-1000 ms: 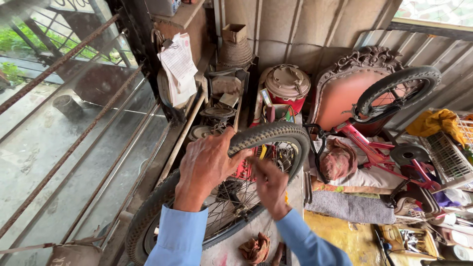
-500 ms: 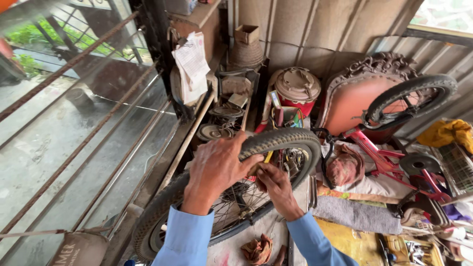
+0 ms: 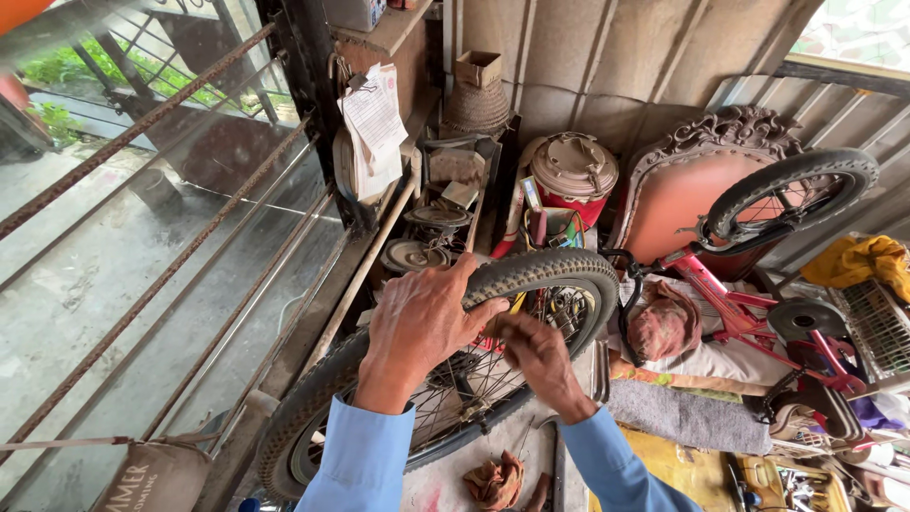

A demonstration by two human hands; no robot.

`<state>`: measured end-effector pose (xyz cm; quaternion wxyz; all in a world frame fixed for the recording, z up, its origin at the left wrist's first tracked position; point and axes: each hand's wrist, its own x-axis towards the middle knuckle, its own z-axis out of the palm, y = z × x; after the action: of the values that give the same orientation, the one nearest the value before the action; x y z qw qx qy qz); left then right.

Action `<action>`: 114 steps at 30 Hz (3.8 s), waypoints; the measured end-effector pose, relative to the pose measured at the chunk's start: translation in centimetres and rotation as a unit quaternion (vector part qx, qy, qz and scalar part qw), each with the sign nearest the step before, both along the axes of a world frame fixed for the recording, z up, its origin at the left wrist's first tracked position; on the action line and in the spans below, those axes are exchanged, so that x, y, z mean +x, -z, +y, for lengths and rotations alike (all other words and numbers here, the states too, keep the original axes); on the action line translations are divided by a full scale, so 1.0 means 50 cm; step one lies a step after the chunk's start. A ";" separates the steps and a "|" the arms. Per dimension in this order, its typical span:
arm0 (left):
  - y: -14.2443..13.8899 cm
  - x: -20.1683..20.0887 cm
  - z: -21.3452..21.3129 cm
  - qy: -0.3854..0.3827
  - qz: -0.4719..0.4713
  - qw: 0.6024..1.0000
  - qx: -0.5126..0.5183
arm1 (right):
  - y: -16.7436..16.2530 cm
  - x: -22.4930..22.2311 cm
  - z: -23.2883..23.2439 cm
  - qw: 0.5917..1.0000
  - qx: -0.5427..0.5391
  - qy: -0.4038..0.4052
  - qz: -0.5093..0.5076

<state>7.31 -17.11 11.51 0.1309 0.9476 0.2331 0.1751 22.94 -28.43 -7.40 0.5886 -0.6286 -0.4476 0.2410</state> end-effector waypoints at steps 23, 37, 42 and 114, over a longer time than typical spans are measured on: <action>0.005 0.014 -0.013 0.020 0.000 1.000 0.013 | 0.078 -0.044 -0.017 0.991 -0.020 0.127 0.024; 0.006 0.013 -0.008 0.012 0.006 0.999 -0.033 | 0.109 -0.095 -0.029 0.960 0.024 0.214 -0.181; 0.005 0.025 -0.004 0.017 -0.001 1.000 0.024 | 0.083 -0.040 0.011 0.964 0.127 0.216 -0.084; 0.001 0.010 -0.005 0.007 -0.012 1.000 0.028 | 0.043 0.044 -0.014 0.955 0.047 0.124 0.264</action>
<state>7.80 -17.33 11.46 0.1078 0.9504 0.2200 0.1918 25.15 -29.15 -9.57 0.7398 -0.5649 -0.2056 0.3023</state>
